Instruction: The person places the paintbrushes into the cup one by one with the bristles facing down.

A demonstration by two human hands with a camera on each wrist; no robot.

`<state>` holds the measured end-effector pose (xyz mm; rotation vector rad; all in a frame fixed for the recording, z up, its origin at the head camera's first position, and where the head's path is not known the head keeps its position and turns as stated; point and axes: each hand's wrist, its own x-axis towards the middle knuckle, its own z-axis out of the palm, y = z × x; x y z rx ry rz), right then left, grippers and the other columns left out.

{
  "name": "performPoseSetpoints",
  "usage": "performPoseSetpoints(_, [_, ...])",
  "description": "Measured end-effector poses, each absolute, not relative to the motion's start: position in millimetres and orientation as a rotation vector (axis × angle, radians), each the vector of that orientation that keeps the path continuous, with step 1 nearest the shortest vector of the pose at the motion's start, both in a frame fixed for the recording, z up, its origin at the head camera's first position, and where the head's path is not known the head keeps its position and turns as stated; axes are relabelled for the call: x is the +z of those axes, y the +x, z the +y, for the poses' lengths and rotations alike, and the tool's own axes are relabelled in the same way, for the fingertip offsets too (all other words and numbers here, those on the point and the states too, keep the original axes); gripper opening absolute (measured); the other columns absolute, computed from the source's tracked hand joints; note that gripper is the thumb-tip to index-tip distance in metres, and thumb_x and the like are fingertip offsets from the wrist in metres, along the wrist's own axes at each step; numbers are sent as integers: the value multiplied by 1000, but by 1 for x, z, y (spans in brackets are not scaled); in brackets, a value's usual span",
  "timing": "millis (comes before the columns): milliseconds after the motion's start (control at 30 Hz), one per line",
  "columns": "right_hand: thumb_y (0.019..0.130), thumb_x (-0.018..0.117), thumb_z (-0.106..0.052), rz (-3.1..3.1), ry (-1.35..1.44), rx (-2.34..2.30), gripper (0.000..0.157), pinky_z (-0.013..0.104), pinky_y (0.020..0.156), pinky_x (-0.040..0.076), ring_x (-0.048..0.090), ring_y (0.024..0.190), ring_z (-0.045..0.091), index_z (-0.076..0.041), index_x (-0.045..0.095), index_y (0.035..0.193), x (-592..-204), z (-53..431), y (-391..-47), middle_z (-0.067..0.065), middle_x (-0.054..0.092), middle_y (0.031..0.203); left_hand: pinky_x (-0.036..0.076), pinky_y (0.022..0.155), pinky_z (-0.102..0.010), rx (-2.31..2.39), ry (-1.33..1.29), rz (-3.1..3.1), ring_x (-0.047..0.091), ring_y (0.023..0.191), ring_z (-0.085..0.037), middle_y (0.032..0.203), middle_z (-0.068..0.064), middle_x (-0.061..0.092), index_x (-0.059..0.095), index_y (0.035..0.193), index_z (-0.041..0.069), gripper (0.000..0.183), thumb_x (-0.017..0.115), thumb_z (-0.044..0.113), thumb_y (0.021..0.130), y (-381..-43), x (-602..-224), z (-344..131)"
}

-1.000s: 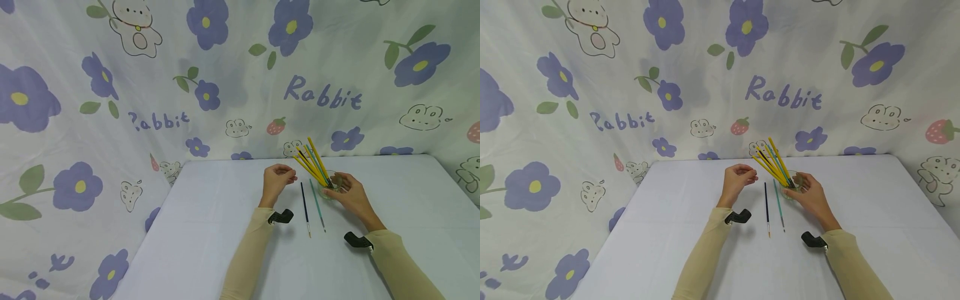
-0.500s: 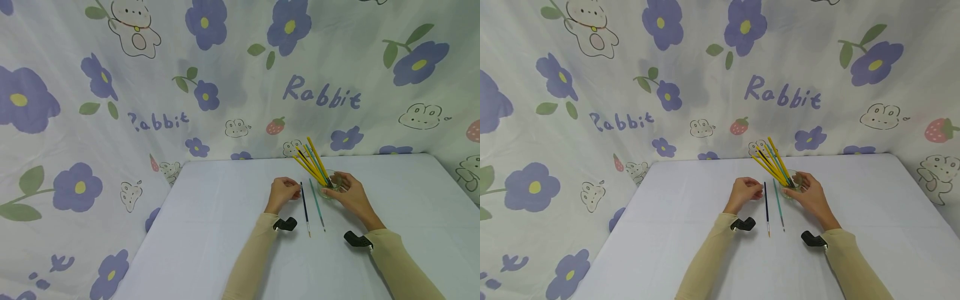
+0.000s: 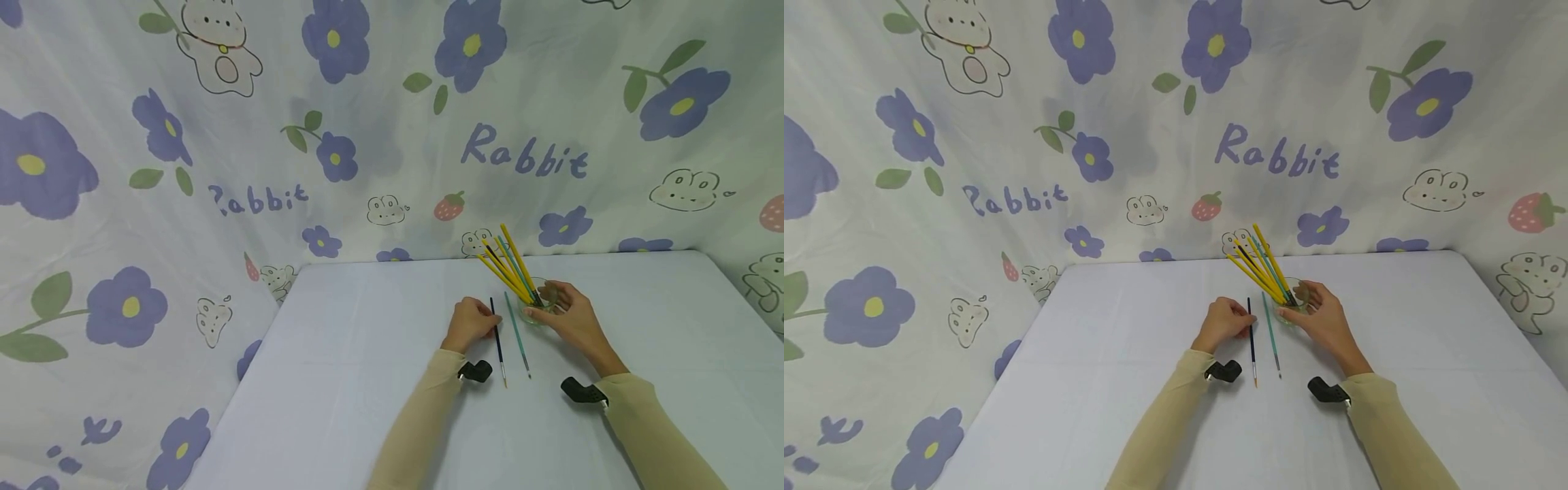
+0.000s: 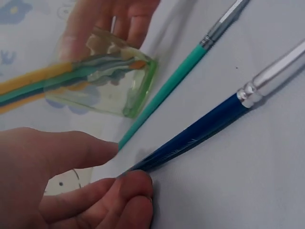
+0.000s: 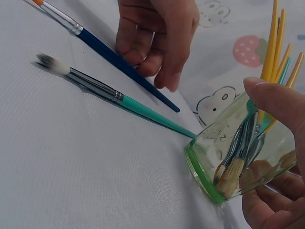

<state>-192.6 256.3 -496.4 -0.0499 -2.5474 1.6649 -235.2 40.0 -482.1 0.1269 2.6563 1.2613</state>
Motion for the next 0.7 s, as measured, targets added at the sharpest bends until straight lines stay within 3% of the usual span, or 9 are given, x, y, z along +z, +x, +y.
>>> performPoseSetpoints(367, [88,82,-42,-2534,-36,1662,93,59,119,41,44,146,49,0,36,156,-496,256,-193,27,50,152,42,44,-23,921,83,2790,56,44,-13,45,-1,60,69,61,8,31,81,21,86,-230,-478,42])
performPoseSetpoints(600, [89,82,-43,-2536,-36,1664,93,60,119,40,44,146,50,1,35,156,-496,256,-193,28,49,152,43,41,-24,690,111,2890,53,47,-15,64,-4,58,64,82,4,32,84,29,83,-227,-472,37])
performPoseSetpoints(700, [88,82,-43,-2543,-42,1660,93,59,119,40,44,146,48,0,35,156,-496,256,-193,27,49,152,42,41,-23,701,146,2856,54,45,-14,59,-4,61,65,79,3,31,83,28,84,-228,-472,32])
